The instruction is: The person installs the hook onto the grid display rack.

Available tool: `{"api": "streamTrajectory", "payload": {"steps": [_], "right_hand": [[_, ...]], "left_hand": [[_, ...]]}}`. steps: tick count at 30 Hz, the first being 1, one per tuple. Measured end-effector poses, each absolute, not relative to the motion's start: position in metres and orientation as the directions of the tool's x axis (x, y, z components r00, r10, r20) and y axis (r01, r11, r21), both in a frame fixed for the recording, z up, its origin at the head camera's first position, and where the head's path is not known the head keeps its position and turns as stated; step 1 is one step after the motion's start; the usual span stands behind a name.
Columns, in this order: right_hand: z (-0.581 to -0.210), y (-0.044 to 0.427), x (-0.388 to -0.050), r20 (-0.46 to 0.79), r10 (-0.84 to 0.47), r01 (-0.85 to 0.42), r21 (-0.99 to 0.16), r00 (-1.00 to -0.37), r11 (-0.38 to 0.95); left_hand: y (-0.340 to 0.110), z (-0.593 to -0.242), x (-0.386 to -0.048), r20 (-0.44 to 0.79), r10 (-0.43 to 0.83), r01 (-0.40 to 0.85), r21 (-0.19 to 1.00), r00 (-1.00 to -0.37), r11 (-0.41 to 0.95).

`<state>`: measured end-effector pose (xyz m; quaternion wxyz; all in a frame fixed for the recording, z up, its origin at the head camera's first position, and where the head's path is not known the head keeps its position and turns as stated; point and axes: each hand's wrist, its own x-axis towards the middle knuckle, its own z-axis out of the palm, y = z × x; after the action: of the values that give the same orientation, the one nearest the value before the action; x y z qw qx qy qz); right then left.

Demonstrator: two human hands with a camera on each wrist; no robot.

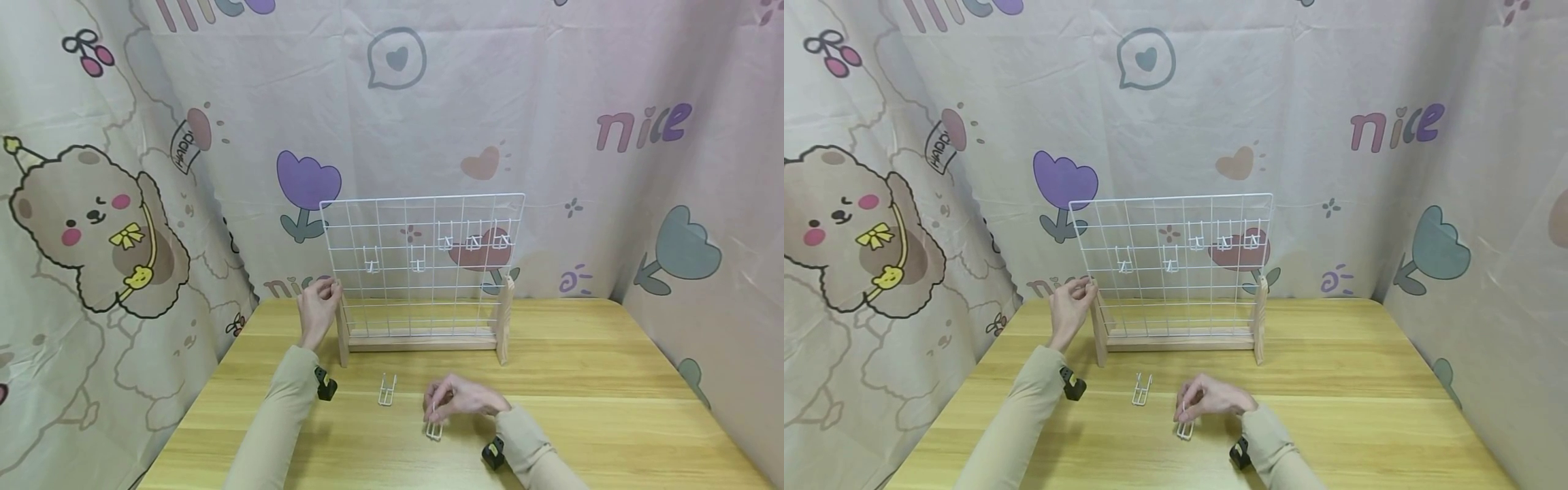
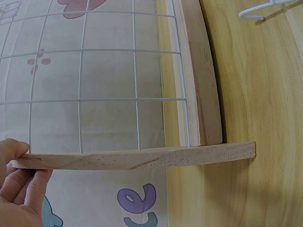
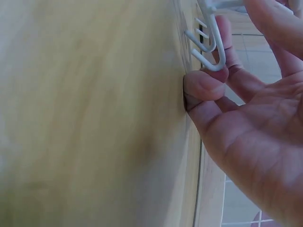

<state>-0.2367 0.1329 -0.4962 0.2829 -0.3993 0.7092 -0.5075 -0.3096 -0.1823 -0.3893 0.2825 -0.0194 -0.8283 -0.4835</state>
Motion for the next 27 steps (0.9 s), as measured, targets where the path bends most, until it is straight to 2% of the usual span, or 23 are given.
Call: {"api": "streamTrajectory", "payload": {"steps": [6,12,22,27], "right_hand": [[-0.4959,0.1366,-0.2366,0.002,-0.844,-0.319,-0.926,-0.536,0.200],[-0.4948,0.1375,-0.2350,-0.003,-0.790,-0.379,-0.876,-0.613,0.298],[-0.4942,0.1346,-0.2317,-0.029,-0.665,-0.343,-0.840,-0.747,0.422],[-0.4963,0.1335,-0.2336,-0.002,-0.651,-0.365,-0.827,-0.759,0.428]], "left_hand": [[-0.1822,-0.3890,-0.3098,0.486,-0.243,0.303,0.789,-0.839,0.534],[-0.1823,-0.3888,-0.3091,0.486,-0.242,0.305,0.792,-0.840,0.529],[-0.1830,-0.3892,-0.3093,0.481,-0.247,0.300,0.796,-0.841,0.525],[-0.1826,-0.3889,-0.3097,0.477,-0.251,0.293,0.796,-0.843,0.529]]}}
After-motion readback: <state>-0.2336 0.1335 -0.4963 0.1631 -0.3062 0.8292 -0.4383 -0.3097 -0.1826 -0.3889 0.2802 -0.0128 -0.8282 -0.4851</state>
